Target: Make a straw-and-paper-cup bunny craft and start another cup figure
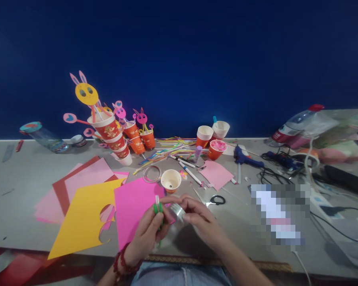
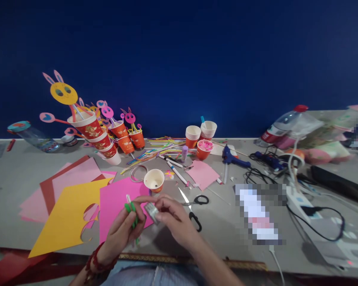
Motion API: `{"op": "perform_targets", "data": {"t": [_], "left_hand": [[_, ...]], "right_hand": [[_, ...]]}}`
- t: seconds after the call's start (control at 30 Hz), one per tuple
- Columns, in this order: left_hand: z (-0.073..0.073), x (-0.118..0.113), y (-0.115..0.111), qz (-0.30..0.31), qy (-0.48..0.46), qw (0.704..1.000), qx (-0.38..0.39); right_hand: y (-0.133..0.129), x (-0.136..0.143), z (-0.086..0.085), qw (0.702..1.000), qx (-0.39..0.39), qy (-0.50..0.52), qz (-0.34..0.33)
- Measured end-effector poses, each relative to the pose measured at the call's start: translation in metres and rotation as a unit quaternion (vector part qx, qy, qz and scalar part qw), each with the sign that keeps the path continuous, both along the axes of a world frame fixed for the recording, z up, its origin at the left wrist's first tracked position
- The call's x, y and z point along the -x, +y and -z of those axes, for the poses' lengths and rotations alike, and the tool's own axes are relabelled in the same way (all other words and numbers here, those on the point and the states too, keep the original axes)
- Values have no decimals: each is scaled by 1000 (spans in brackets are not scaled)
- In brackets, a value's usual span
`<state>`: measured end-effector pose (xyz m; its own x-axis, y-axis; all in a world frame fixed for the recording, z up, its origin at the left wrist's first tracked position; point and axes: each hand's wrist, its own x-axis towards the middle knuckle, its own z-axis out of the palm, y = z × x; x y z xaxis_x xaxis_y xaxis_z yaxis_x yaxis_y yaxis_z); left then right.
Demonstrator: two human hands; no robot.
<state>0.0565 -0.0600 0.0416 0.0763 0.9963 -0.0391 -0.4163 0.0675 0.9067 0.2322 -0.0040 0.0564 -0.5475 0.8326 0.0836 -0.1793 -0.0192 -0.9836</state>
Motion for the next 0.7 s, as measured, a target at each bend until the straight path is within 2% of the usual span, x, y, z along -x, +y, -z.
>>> {"op": "perform_targets", "data": {"t": [0.13,0.4,0.53,0.7], "left_hand": [[-1,-2,-3,-4,112,989,-100],[3,3,-3,2,226,956,-189],[3,-3,-4,-30,153,974,-164],[3,-15,2,-62,-45,994,-81]], "right_hand": [[-2,5,1,1000,2,-17,16],[-4,8,-3,1000,-11,-2,28],[-4,7,-1,1000,-17,0,15],[-2,6,3,999,-24,36,-12]]}}
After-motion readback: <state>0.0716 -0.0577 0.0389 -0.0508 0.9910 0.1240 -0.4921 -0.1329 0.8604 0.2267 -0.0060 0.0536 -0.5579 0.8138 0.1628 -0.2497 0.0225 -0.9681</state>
